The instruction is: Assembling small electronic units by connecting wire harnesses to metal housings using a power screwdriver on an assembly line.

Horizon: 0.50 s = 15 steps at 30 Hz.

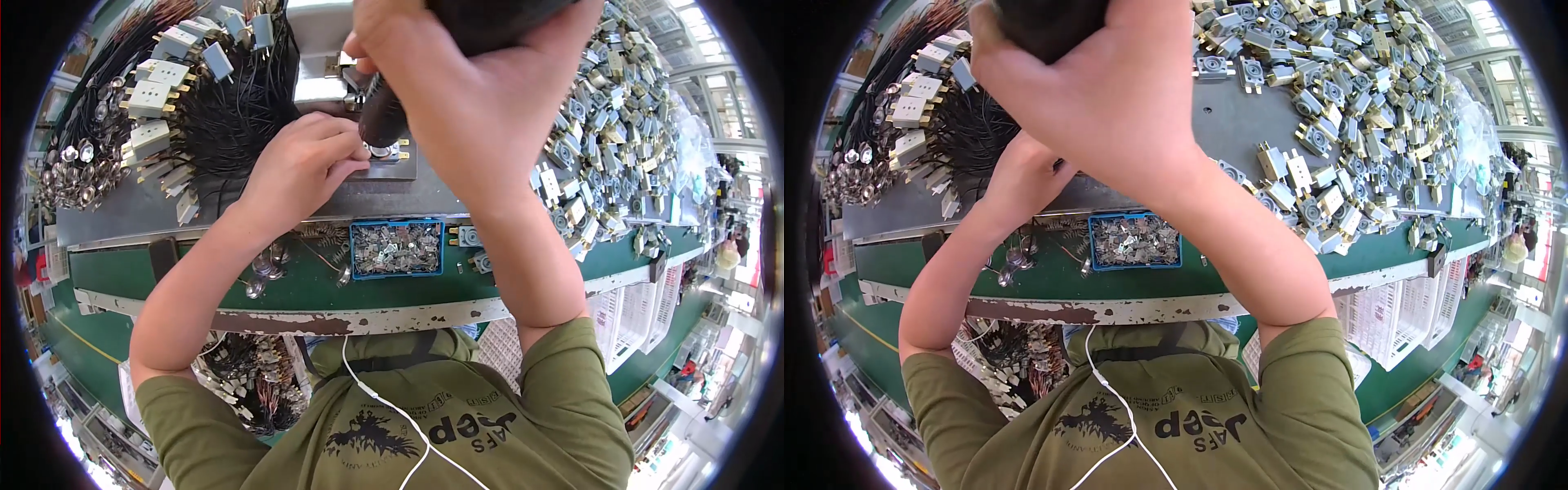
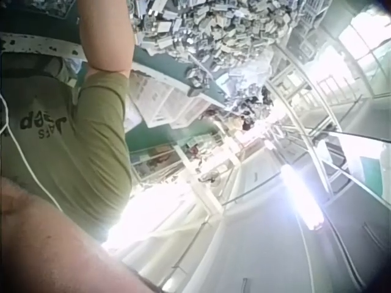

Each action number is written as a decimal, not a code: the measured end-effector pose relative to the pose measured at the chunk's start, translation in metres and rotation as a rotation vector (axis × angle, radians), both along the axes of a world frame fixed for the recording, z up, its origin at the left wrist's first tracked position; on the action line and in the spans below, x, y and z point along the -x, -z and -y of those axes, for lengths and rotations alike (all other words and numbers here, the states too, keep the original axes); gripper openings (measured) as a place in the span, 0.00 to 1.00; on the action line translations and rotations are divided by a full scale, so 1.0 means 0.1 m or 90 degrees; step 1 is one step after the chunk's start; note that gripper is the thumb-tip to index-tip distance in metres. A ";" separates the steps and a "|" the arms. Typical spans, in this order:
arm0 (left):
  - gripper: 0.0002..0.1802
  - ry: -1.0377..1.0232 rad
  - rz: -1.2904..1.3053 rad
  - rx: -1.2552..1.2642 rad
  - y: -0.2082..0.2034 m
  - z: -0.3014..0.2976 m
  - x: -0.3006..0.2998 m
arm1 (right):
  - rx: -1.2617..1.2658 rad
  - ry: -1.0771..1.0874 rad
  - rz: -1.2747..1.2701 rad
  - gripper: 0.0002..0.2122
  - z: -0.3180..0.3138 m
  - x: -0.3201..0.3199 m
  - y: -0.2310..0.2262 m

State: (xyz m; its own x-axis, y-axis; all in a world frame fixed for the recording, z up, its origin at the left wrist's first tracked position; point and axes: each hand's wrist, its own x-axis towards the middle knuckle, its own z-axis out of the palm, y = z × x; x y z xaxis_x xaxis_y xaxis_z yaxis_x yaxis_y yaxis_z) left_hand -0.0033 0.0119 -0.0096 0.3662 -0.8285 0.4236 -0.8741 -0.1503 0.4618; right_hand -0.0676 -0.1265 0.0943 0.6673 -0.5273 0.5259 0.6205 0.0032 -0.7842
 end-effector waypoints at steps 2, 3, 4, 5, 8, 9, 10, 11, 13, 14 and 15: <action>0.08 0.003 -0.028 -0.010 -0.01 -0.01 0.01 | 0.046 0.003 -0.003 0.32 0.04 0.00 0.04; 0.08 0.006 -0.030 -0.008 -0.01 -0.01 0.02 | 0.062 0.016 -0.013 0.32 0.05 0.00 0.04; 0.08 0.008 -0.031 -0.007 0.00 -0.02 0.02 | 0.077 0.028 -0.021 0.32 0.05 -0.01 0.05; 0.08 0.008 -0.031 -0.007 0.01 -0.02 0.02 | 0.077 0.029 -0.021 0.32 0.04 -0.01 0.06; 0.08 0.000 -0.042 0.004 0.03 -0.02 0.03 | 0.041 0.003 -0.014 0.33 0.05 0.00 0.08; 0.08 0.001 -0.039 0.003 0.04 -0.01 0.03 | 0.056 -0.011 -0.026 0.35 0.06 0.00 0.11; 0.08 0.003 -0.036 0.002 0.04 -0.01 0.03 | 0.070 -0.025 -0.038 0.36 0.07 0.00 0.13; 0.08 0.001 -0.037 0.001 0.05 -0.02 0.02 | 0.069 -0.027 -0.039 0.36 0.07 -0.02 0.14; 0.08 -0.004 -0.043 -0.024 0.05 -0.02 0.03 | 0.049 -0.056 0.015 0.38 0.08 -0.06 0.15; 0.08 -0.003 -0.046 -0.020 0.05 -0.02 0.02 | 0.052 -0.055 0.012 0.38 0.08 -0.08 0.12; 0.08 0.008 -0.037 0.002 0.05 0.00 -0.01 | 0.060 -0.063 0.039 0.38 0.08 -0.11 0.06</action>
State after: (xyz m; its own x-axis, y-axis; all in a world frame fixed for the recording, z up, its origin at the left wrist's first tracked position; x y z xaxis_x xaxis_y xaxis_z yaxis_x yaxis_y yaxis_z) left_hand -0.0027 0.0124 -0.0148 0.3793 -0.8321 0.4046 -0.8478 -0.1374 0.5123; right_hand -0.0562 -0.1350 0.0882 0.6788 -0.4073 0.6110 0.6671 -0.0055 -0.7449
